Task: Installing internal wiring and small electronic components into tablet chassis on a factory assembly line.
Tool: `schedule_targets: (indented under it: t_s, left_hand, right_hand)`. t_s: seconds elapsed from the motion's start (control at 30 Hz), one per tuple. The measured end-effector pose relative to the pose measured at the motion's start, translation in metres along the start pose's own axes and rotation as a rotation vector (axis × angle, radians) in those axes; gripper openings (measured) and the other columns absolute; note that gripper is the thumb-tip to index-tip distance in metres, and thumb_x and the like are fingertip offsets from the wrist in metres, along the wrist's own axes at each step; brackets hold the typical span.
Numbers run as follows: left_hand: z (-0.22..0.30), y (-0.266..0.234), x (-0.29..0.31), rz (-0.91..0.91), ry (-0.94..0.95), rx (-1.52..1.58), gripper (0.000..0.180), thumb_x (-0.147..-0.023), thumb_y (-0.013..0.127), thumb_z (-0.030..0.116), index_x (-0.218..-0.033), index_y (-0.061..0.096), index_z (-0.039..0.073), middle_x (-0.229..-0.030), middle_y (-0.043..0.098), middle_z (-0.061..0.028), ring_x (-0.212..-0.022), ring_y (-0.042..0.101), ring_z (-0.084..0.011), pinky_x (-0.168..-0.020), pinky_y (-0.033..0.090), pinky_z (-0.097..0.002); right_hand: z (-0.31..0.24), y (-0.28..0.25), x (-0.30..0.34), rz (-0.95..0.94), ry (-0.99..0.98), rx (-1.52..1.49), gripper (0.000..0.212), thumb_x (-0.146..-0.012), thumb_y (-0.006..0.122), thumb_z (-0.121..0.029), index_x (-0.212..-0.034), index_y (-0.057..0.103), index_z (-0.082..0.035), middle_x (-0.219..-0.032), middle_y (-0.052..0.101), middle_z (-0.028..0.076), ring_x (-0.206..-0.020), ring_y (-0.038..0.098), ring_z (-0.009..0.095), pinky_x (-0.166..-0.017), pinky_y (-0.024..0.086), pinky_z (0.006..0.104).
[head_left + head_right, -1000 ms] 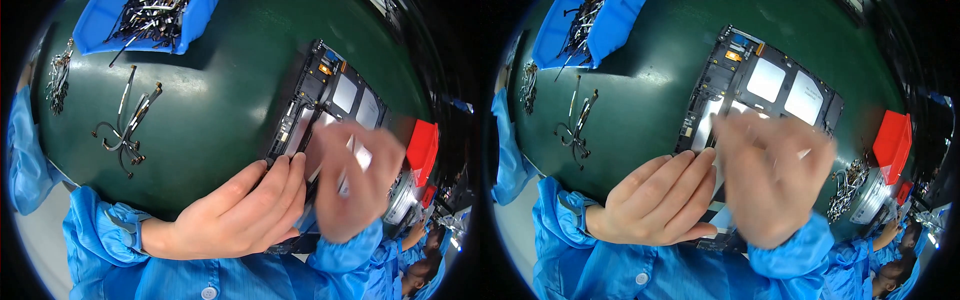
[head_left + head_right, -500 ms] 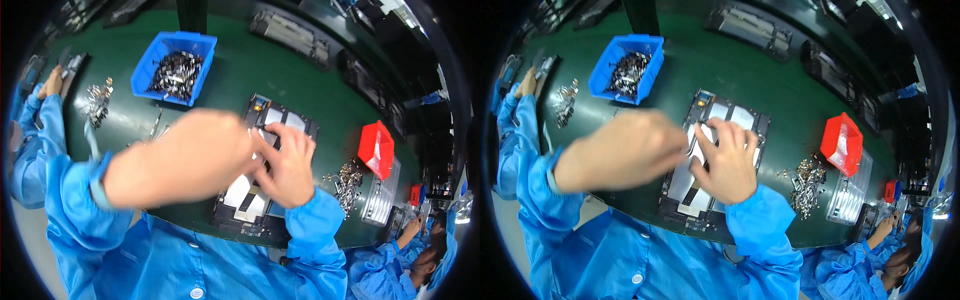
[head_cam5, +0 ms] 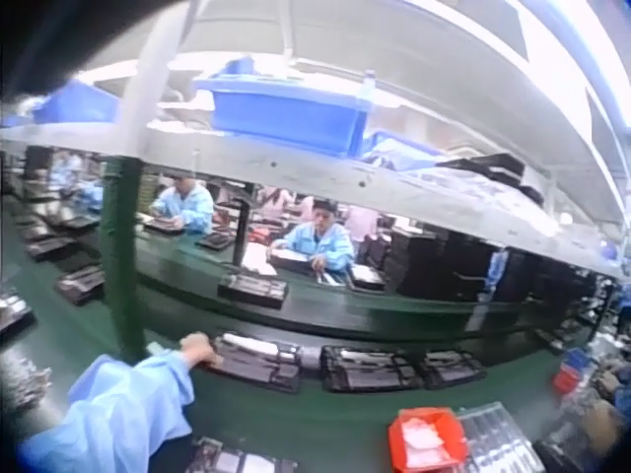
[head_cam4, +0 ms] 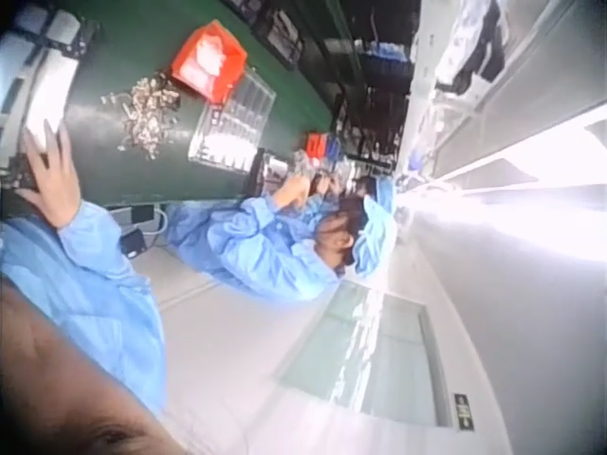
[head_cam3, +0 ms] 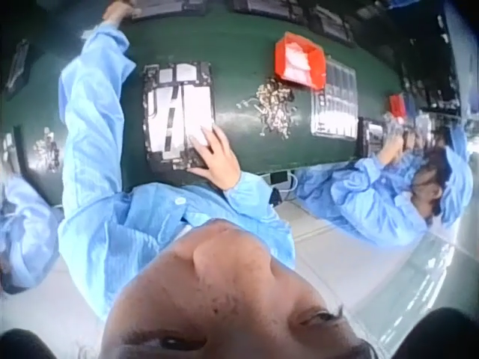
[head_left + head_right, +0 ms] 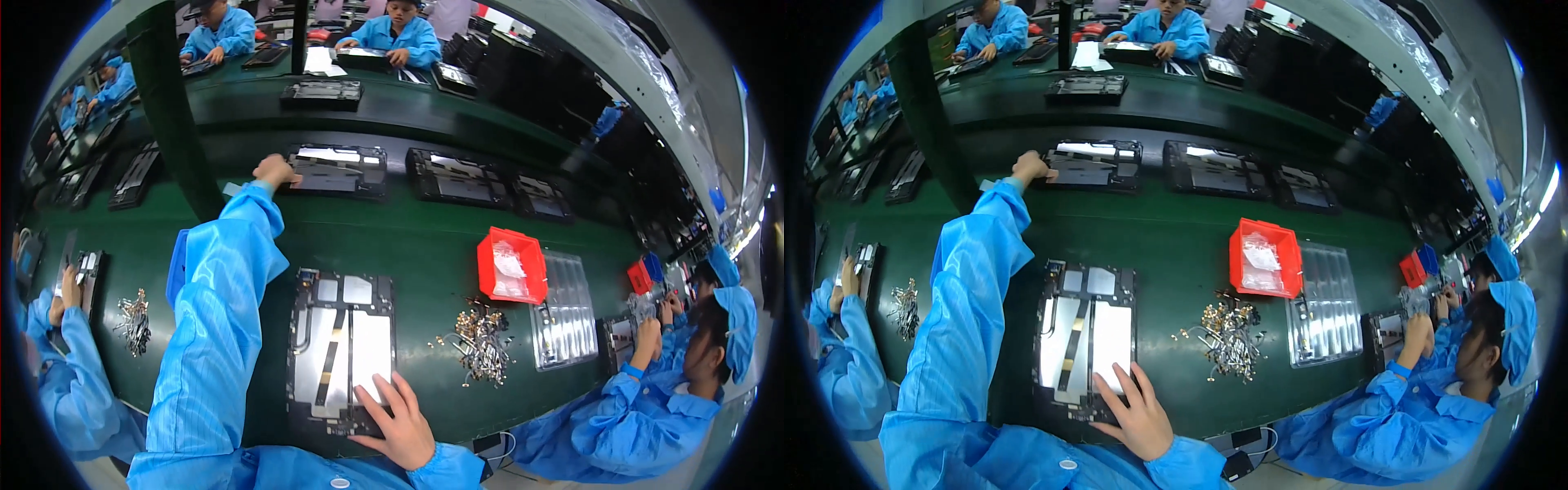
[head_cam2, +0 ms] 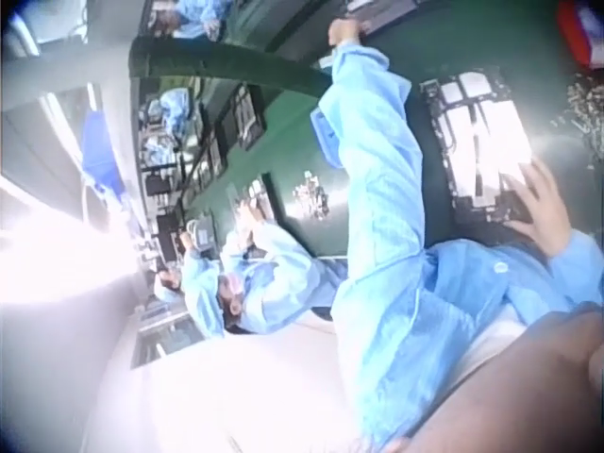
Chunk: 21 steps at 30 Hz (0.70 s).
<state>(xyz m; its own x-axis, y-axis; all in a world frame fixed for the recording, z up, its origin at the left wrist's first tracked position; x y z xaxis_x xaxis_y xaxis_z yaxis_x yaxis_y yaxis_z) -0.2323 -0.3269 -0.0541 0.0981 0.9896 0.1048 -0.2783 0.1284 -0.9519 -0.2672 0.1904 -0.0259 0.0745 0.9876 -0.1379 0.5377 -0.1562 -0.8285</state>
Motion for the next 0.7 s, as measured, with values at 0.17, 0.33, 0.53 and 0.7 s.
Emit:
schedule_targets:
  t_s: [0.17, 0.33, 0.53, 0.7]
  left_hand:
    - [-0.007, 0.044, -0.039, -0.732, -0.065, 1.242, 0.017, -0.075, 0.077, 0.010, -0.087, 0.067, 0.005, -0.082, 0.069, -0.0093, -0.081, 0.067, -0.0233, -0.072, 0.055, -0.0421]
    - [0.033, -0.064, 0.011, -0.505, -0.085, 1.362, 0.009, -0.083, 0.061, 0.005, -0.091, 0.061, 0.002, -0.086, 0.066, -0.0110, -0.078, 0.067, -0.0240, -0.069, 0.057, -0.0408]
    - [0.021, -0.167, 0.117, -0.127, 0.061, 1.514, 0.012, -0.082, 0.062, 0.004, -0.093, 0.060, 0.000, -0.092, 0.067, -0.0116, -0.079, 0.067, -0.0237, -0.075, 0.058, -0.0386]
    - [-0.020, -0.155, 0.220, -0.140, 0.281, 1.750, 0.015, -0.082, 0.061, 0.004, -0.093, 0.060, -0.007, -0.095, 0.064, -0.0135, -0.085, 0.066, -0.0232, -0.076, 0.057, -0.0372]
  right_hand:
    - [0.004, -0.001, -0.060, 0.065, -0.067, -0.001, 0.084, -0.066, 0.080, -0.029, -0.139, 0.041, -0.012, -0.136, 0.041, 0.017, -0.130, 0.032, 0.041, -0.103, 0.038, 0.0440]
    - [0.026, 0.007, -0.150, 0.162, -0.159, 0.007, 0.088, -0.064, 0.082, -0.026, -0.139, 0.038, -0.008, -0.134, 0.043, 0.018, -0.131, 0.031, 0.042, -0.104, 0.037, 0.0452]
    - [0.071, 0.008, -0.294, 0.417, -0.263, 0.021, 0.077, -0.068, 0.080, -0.025, -0.132, 0.043, -0.003, -0.132, 0.045, 0.024, -0.125, 0.039, 0.042, -0.104, 0.035, 0.0447]
    - [0.126, -0.047, -0.312, 0.014, 0.213, 0.436, 0.042, -0.082, 0.066, -0.034, -0.107, 0.064, 0.000, -0.104, 0.063, 0.026, -0.101, 0.060, 0.039, -0.089, 0.048, 0.0442]
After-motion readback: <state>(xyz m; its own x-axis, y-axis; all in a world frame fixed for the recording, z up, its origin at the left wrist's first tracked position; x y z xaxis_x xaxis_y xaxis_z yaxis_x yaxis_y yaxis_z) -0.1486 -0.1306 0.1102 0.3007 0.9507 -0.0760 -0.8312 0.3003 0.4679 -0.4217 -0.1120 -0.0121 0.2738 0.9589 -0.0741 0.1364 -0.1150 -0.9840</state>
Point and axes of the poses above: each hand's wrist, its own x-axis away from the middle knuckle, its own y-axis out of the palm, z = x × y, the point moved 8 cm from there along -x, towards the middle knuckle
